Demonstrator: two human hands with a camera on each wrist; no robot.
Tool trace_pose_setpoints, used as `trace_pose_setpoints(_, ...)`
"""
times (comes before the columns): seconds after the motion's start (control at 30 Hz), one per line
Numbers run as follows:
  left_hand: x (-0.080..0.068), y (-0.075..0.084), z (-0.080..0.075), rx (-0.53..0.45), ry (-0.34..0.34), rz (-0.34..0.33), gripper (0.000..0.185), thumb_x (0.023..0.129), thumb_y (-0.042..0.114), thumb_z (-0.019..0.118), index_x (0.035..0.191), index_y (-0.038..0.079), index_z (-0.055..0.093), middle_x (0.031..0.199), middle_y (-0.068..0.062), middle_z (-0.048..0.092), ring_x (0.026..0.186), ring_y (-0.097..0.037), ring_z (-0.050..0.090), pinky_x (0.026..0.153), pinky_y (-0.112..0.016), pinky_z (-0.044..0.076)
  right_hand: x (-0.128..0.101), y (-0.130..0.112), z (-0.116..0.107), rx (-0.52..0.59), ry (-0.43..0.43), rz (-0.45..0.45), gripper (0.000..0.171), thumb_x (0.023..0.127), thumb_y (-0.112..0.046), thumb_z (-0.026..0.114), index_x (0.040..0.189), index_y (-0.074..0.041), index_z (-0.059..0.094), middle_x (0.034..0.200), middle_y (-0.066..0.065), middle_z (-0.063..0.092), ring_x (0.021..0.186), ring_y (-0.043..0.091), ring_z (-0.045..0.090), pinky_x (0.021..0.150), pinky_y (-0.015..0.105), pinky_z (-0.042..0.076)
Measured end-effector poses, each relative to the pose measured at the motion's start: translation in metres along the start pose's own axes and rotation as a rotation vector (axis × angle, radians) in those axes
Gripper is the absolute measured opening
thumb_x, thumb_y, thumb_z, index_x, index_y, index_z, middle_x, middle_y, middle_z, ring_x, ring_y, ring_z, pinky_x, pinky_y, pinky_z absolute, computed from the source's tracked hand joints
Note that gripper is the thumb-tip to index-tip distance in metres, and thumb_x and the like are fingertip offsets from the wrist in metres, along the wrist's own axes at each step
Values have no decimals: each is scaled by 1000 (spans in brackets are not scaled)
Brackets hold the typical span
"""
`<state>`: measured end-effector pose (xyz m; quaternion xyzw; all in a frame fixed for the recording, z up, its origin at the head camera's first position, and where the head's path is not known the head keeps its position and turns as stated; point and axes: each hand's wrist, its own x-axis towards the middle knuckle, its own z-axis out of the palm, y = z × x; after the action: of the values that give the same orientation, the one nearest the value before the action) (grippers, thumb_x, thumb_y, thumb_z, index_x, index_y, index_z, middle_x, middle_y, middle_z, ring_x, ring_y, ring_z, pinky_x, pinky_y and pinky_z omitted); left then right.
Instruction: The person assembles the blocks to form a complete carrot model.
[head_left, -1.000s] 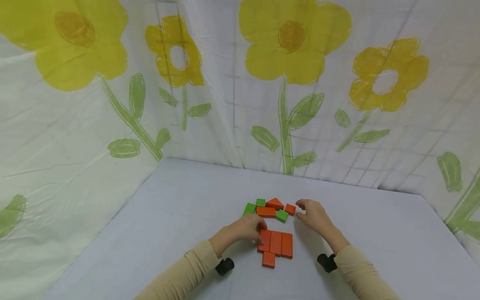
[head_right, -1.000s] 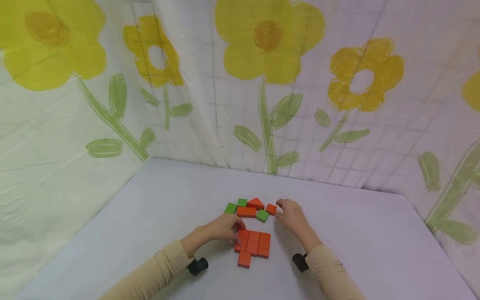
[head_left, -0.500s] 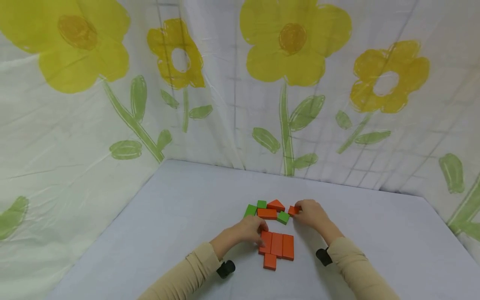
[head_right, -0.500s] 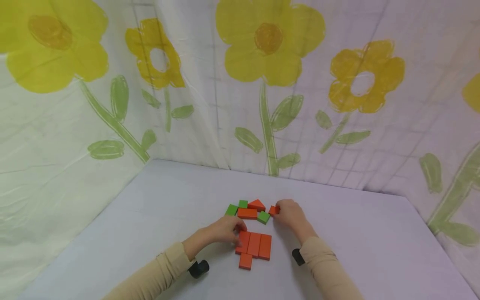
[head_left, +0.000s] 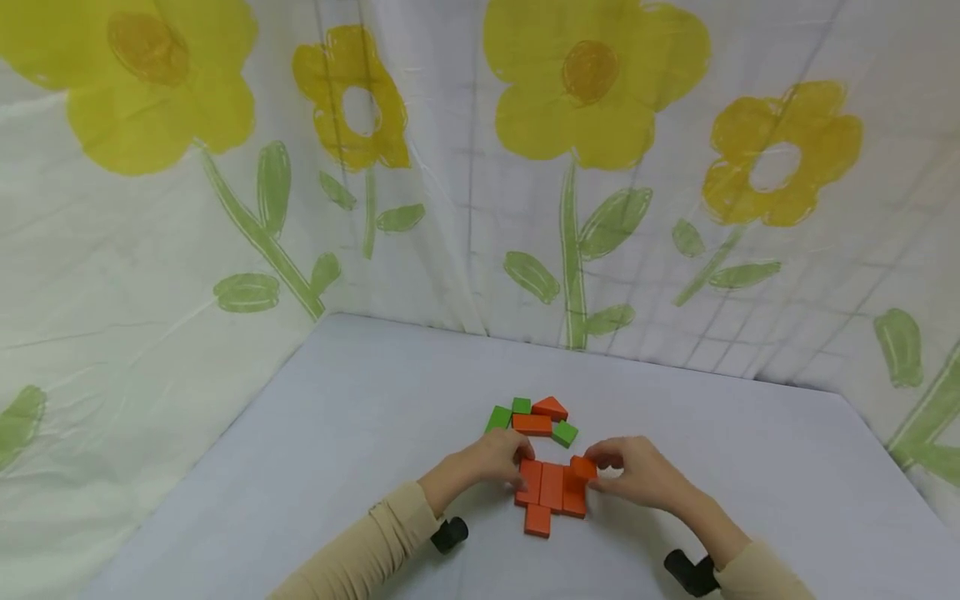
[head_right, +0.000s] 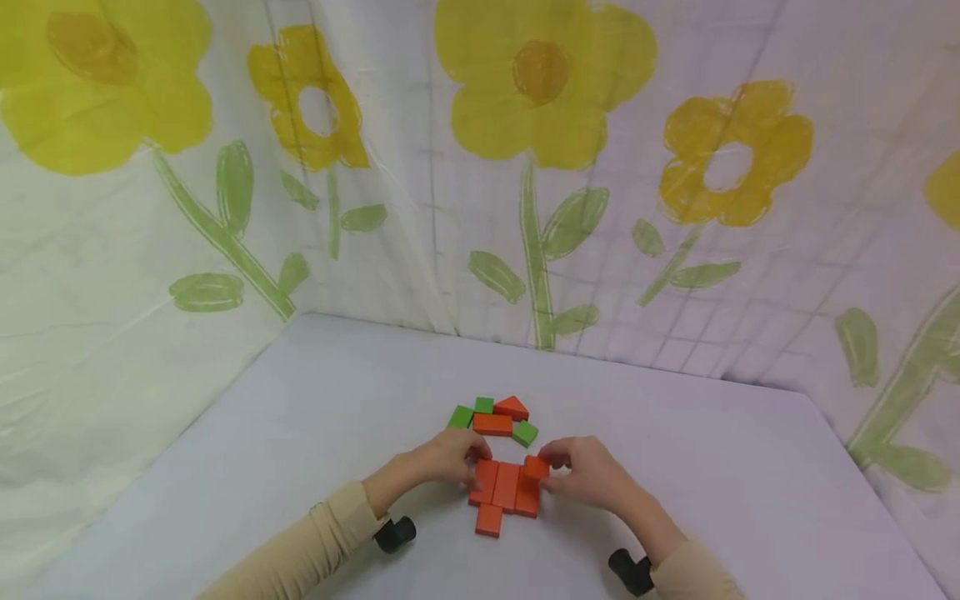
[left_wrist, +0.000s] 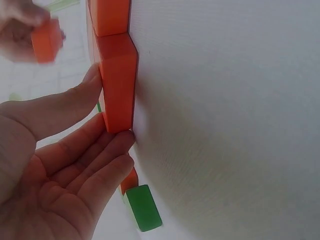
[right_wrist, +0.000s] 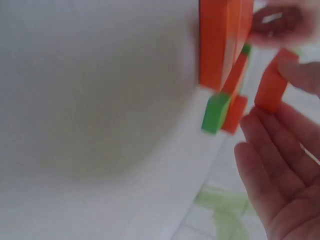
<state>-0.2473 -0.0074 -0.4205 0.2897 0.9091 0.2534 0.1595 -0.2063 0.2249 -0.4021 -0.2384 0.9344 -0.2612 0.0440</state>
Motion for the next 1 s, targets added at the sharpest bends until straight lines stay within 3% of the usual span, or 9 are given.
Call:
trace_pose_setpoints(0.13,0,1,-1,8,-2,3,35,67,17,77,98,9,62,81,6,52,74,-8,44,66,-19,40,-15,-18,9,35,-130,-122,28,74,-21,70,99,-11,65,92,-10,61,82,7,56,71,28,47)
trace_pose_setpoints(0.23,0,1,-2,13,-5,6,36,67,18,76,99,9,62,81,6,52,73,-8,44,65,-19,40,-22,-27,16,-1,-196,-212,25,74,-20,70,98,-15,66,93,-15,58,83,3,54,72,26,46)
trace_pose_setpoints(0.4,0,1,-2,20,-3,6,36,67,18,77,99,8,63,80,5,52,73,-8,44,65,-19,39,-28,-37,23,-73,-253,-264,24,73,-16,70,96,-19,67,93,-15,55,82,2,52,73,23,46)
trace_pose_setpoints(0.6,1,0,-1,23,-5,6,35,67,18,77,98,9,63,81,5,53,73,-8,43,65,-19,39,-33,-47,32,-96,-167,-172,22,73,-28,70,89,-14,64,81,-13,52,67,0,47,60,19,44)
trace_pose_setpoints(0.73,1,1,-2,18,0,3,35,67,18,77,98,8,63,80,5,52,73,-8,44,65,-19,40,-33,-53,40,-190,-129,-78,26,72,-38,69,78,-16,58,62,-12,42,51,1,36,47,18,34)
trace_pose_setpoints(0.87,0,1,-2,20,-3,7,35,67,17,77,98,8,63,80,5,52,72,-8,44,65,-19,39,-32,-55,45,-252,-160,-19,26,71,-38,69,75,-15,57,55,-12,38,47,2,33,45,18,30)
trace_pose_setpoints(1.0,1,1,-1,24,-5,7,35,67,17,77,98,8,63,80,6,52,73,-8,44,65,-19,39,-31,-56,47,-260,-141,-28,28,69,-33,72,80,-10,62,58,-11,45,48,2,36,47,18,34)
